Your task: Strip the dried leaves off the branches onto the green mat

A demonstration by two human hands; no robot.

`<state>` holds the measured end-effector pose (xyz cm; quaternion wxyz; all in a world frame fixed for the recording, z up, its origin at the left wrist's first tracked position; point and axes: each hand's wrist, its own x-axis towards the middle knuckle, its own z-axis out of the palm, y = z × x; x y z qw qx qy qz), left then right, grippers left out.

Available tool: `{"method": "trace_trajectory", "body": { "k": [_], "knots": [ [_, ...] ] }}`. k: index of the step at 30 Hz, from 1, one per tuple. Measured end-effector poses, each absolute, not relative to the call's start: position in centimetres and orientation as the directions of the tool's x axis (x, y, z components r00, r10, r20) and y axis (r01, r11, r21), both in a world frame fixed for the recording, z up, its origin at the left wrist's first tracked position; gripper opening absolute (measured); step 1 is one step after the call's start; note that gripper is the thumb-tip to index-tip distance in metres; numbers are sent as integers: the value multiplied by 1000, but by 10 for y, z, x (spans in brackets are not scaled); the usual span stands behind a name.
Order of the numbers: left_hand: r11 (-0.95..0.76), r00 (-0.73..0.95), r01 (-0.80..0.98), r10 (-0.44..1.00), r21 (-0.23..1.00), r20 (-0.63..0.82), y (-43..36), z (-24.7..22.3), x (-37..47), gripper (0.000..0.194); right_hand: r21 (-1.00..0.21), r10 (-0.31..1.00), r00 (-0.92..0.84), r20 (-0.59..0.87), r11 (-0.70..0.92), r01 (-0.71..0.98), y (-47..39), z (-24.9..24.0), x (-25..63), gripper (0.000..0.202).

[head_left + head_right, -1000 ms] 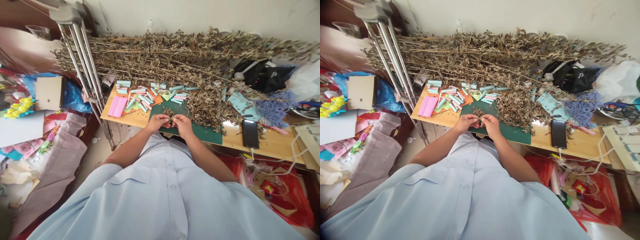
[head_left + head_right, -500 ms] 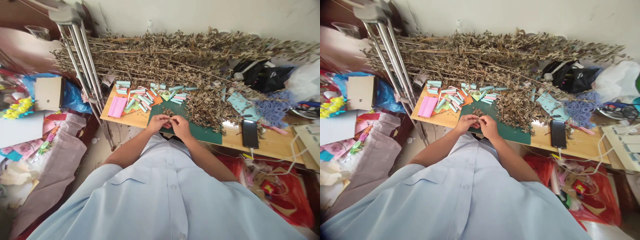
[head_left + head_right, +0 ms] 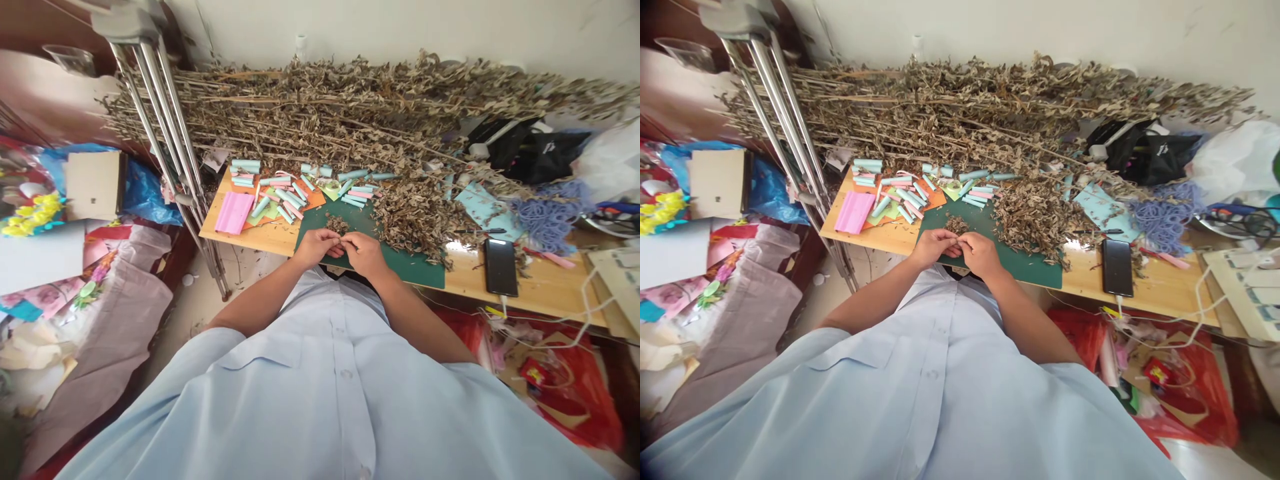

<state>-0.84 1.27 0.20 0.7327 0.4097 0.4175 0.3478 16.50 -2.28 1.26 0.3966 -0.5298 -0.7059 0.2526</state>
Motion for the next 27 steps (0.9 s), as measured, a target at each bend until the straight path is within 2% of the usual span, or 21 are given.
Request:
{"method": "trace_trajectory", "body": {
  "k": [3, 7, 10, 14, 19, 24, 27],
  "knots": [
    [420, 434, -155, 842, 894, -320, 13, 3, -10, 31, -839, 980, -38, 197, 189, 511, -23, 12, 160, 15],
    [434, 463, -208, 833, 877, -303, 13, 7, -13, 34, -978, 995, 84, -57, -72, 197, -21, 9, 151, 17],
    [445, 457, -267, 839, 855, -294, 14, 8, -15, 38, -986, 980, 106, -169, -167, -27, -20, 4, 146, 21],
    [443, 435, -316, 854, 839, -287, 14, 6, -17, 43, -965, 958, 160, -236, -213, -153, -18, -1, 144, 27],
    [429, 456, -275, 846, 860, -276, 13, 5, -17, 47, -978, 945, 254, -205, -188, -88, -16, -2, 145, 28],
    [407, 486, -251, 838, 878, -249, 13, 7, -14, 48, -985, 973, 210, -100, -126, 114, -20, 7, 146, 20],
    [410, 465, -244, 845, 879, -265, 13, 6, -12, 49, -969, 990, 143, 11, -25, 245, -24, 13, 149, 19]
  ]
}}
